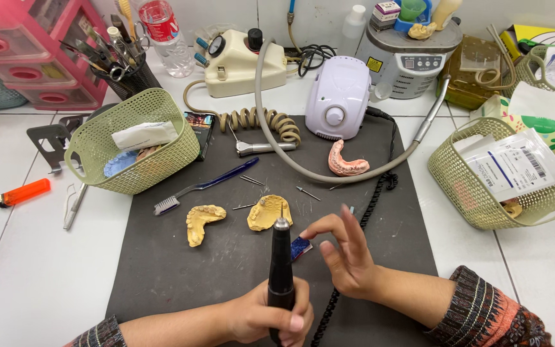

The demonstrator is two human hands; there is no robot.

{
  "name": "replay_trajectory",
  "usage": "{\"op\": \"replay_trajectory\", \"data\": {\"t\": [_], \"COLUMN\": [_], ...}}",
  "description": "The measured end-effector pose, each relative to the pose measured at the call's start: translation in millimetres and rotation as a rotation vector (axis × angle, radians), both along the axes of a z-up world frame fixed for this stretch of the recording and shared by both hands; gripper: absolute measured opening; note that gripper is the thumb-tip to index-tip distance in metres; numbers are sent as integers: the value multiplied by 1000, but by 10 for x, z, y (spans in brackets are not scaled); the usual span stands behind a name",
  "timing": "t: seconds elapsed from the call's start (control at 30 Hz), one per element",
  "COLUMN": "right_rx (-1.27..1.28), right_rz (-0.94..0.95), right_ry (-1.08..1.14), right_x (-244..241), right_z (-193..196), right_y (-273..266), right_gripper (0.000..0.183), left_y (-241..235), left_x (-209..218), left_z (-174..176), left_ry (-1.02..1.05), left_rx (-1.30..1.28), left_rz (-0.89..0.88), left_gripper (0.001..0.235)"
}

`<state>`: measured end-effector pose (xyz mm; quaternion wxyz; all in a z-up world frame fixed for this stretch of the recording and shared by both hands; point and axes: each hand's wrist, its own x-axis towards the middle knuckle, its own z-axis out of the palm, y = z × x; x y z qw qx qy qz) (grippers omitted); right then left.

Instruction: The person uses a rotary handpiece to grind and shape a small tooth-like component, then fits it into a pink denture base and aligns it with a yellow dental cast. The person repeatedly checks the fit and makes further adjustments with the rotary tool.

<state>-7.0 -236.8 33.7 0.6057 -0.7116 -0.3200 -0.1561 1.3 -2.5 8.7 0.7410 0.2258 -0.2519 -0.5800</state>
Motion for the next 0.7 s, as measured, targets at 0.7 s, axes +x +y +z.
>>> {"op": "replay_trajectory", "data": {"t": [0.7], "right_rx": [-639], "right_rz": [-145], "right_ry": [-263], "right_x": [646], "right_z": [92], "right_y": [-551], "right_gripper": [49], "left_y": [28], "left_x": [1538], "left_z": [391], "left_ry": [-2320], "left_rx": [1049], "left_rz": [1035], "left_gripper": [24]}}
